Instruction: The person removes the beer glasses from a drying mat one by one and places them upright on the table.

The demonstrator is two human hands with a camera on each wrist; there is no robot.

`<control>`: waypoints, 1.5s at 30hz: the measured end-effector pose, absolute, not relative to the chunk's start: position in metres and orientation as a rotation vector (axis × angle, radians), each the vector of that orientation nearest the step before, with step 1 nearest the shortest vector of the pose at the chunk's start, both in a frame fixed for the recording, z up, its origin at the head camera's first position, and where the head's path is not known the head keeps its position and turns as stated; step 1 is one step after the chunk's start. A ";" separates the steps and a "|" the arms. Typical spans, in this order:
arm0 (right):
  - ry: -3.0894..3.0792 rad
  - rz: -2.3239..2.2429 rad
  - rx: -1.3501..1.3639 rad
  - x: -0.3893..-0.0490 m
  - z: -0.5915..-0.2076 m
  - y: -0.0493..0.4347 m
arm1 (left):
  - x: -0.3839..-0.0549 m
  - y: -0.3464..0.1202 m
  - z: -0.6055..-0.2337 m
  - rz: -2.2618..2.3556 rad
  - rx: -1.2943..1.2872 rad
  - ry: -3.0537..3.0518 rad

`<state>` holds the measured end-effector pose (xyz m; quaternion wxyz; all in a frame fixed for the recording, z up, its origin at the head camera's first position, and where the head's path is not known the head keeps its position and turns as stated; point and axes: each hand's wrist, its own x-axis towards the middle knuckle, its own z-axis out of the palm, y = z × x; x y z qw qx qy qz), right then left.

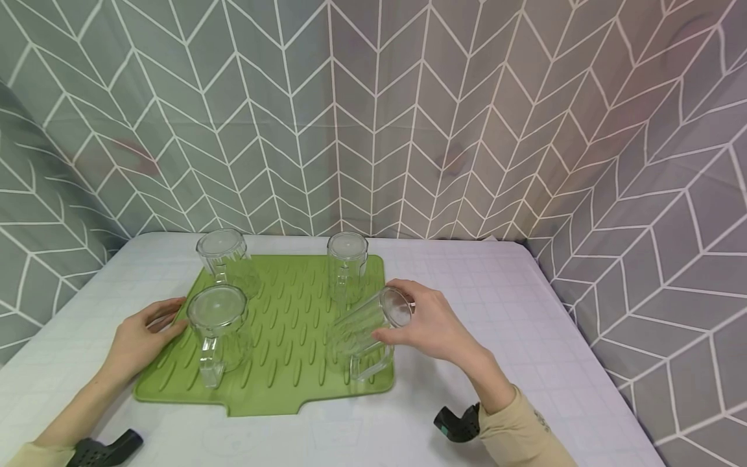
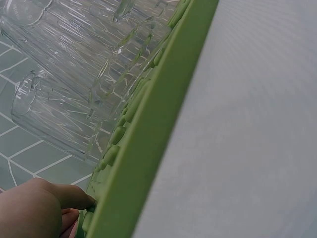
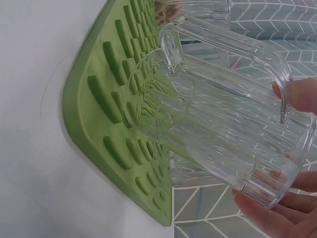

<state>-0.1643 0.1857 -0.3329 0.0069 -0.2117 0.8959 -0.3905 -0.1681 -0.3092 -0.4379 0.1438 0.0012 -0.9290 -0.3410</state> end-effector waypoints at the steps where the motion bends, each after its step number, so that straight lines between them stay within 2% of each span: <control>1: 2.798 -1.223 -0.660 -0.165 -0.333 0.186 | -0.168 -0.309 -0.438 -0.983 0.004 -2.678; 45: 2.539 -1.521 -0.356 -0.168 -0.330 0.197 | -0.167 -0.312 -0.438 -0.966 -0.028 -2.684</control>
